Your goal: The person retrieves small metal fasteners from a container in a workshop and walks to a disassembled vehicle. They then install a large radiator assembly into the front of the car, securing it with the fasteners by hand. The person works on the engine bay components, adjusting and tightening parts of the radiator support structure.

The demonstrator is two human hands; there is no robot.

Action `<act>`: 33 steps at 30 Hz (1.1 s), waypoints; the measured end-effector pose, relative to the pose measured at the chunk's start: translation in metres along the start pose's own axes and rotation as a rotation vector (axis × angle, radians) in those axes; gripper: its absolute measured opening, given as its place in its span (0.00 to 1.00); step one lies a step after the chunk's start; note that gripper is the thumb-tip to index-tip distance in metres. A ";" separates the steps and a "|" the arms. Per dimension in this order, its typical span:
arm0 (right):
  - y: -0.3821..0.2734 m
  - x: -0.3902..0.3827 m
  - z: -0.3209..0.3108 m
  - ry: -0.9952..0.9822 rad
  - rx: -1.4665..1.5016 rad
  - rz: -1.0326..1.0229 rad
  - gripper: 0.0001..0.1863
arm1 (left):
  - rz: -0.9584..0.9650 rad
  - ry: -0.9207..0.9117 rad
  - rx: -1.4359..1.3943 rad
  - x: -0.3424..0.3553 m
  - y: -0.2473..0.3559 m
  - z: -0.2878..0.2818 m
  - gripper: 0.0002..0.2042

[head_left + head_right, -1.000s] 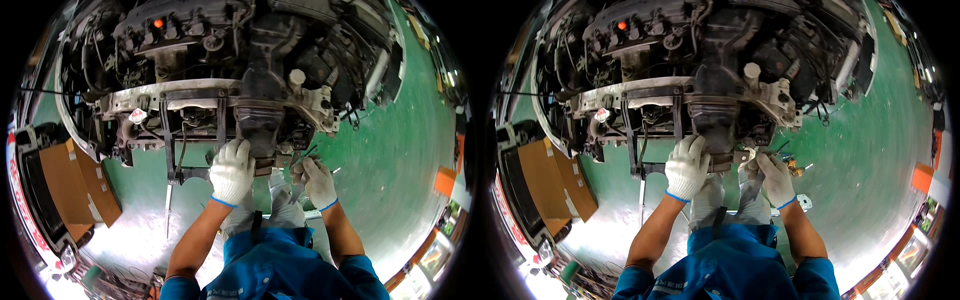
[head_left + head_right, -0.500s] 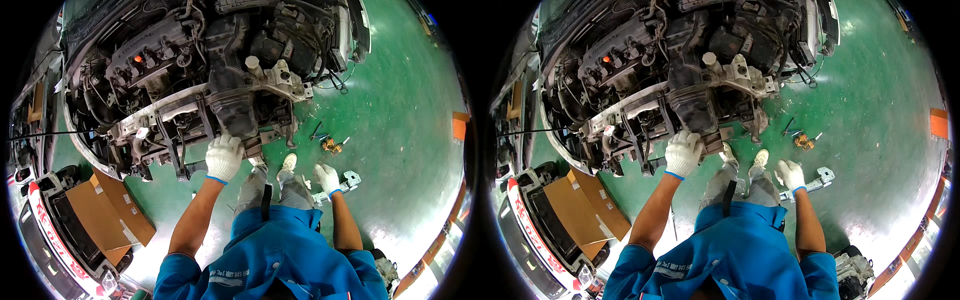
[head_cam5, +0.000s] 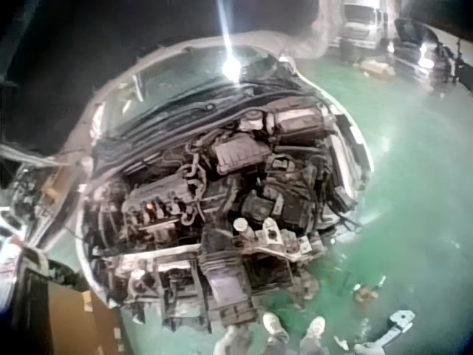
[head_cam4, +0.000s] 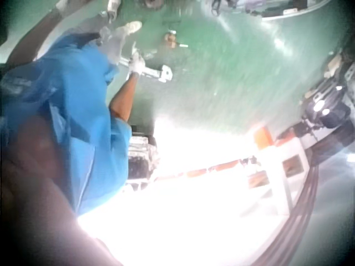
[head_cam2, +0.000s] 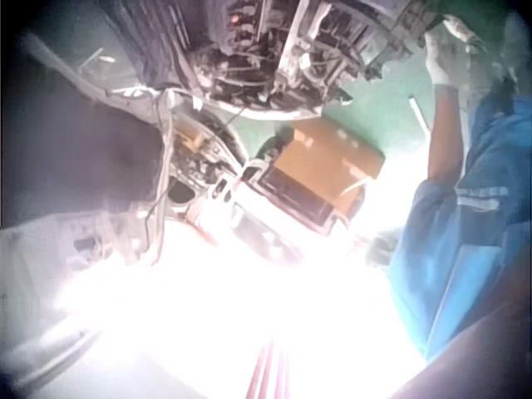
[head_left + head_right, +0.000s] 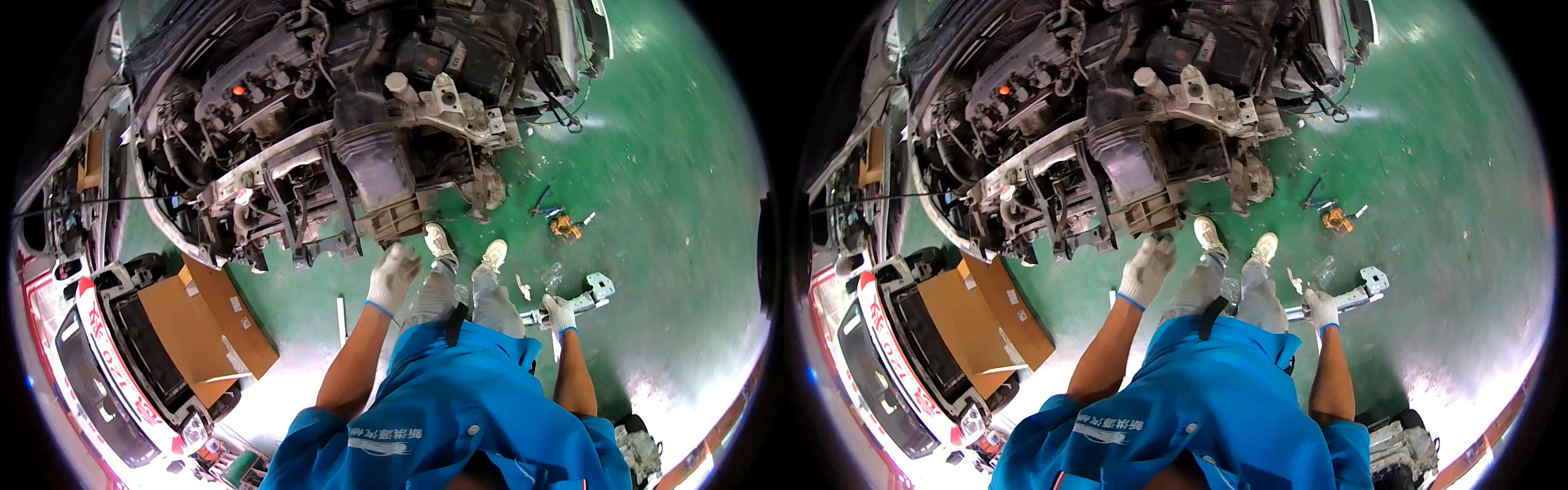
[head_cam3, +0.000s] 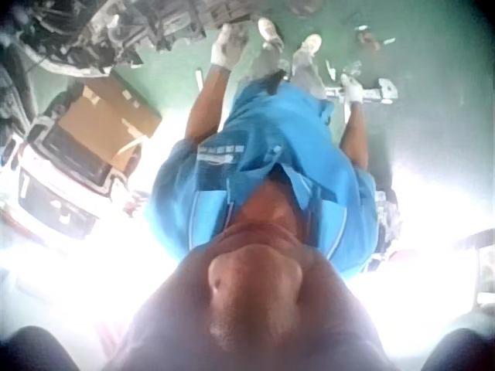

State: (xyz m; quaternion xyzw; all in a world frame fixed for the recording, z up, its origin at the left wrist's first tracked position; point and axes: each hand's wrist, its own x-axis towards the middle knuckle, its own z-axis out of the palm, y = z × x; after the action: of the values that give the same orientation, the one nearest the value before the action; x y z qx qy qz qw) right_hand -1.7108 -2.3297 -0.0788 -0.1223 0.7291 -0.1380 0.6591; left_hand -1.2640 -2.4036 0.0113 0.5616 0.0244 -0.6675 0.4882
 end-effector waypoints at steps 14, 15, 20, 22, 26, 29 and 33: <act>-0.052 0.008 -0.030 -0.004 -0.131 -0.100 0.14 | 0.155 0.094 -0.596 0.033 0.001 0.023 0.15; -0.050 0.010 -0.032 -0.010 -0.132 -0.079 0.14 | 0.171 0.082 -0.625 0.033 0.003 0.032 0.15; -0.045 0.007 -0.025 0.031 -0.243 -0.089 0.16 | 0.200 0.137 -0.651 0.030 0.011 0.048 0.14; -0.042 0.009 -0.027 -0.014 -0.164 -0.086 0.15 | 0.187 0.089 -0.603 0.021 0.017 0.049 0.15; -0.053 0.000 -0.010 -0.080 -0.055 -0.070 0.11 | 0.164 0.105 -0.579 0.019 0.020 0.041 0.16; -0.059 0.005 -0.009 -0.072 -0.050 -0.079 0.10 | 0.145 0.114 -0.548 0.023 0.021 0.039 0.15; -0.054 0.005 -0.010 -0.071 -0.039 -0.105 0.10 | 0.160 0.154 -0.518 0.018 0.024 0.048 0.17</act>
State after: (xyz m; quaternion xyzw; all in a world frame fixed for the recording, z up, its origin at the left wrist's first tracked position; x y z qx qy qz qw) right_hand -1.7215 -2.3816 -0.0631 -0.1780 0.7005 -0.1537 0.6738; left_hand -1.2805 -2.4548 0.0277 0.4675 0.1869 -0.5537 0.6632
